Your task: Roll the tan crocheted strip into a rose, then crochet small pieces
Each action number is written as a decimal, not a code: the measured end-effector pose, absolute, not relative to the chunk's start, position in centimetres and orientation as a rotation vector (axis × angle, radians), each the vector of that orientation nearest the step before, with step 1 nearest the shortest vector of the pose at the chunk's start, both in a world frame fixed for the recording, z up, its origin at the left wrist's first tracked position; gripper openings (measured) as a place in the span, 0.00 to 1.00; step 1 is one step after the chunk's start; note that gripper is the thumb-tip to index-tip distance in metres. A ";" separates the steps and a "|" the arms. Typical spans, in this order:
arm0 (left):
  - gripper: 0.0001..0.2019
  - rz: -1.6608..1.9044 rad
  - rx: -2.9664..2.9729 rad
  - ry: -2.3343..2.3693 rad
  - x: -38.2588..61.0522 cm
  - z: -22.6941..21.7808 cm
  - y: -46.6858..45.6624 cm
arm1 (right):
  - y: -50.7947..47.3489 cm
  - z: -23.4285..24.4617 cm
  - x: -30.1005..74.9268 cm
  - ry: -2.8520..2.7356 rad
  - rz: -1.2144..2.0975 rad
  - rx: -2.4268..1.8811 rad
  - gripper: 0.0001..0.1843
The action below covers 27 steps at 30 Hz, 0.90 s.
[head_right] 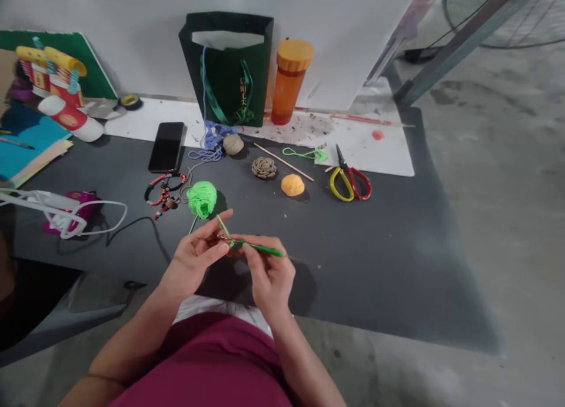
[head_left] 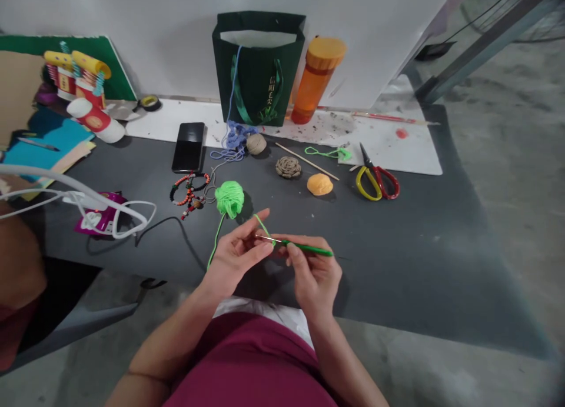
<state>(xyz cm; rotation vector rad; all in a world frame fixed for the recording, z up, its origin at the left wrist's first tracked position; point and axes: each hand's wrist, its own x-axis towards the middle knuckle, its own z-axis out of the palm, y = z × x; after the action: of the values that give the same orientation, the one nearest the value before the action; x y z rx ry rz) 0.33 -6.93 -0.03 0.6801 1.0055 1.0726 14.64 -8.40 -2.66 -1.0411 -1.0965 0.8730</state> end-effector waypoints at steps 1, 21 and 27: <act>0.30 1.099 0.651 0.985 0.5 -0.2 -7.0 | -8.5 -2.5 14.5 -1.160 0.845 -1.016 0.04; 0.25 0.423 2.454 1.857 -5.1 -1.5 0.3 | -5.7 -2.8 15.4 -0.894 0.879 -1.126 0.09; 0.25 0.561 2.280 1.736 -4.9 0.8 3.1 | -6.1 -2.4 15.5 -0.932 0.869 -1.138 0.09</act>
<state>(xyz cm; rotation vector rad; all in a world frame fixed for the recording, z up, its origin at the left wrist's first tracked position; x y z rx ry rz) -4.85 3.10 0.80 2.2797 1.7363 0.5606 15.51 -6.06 -2.44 -1.1376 -0.9321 0.8694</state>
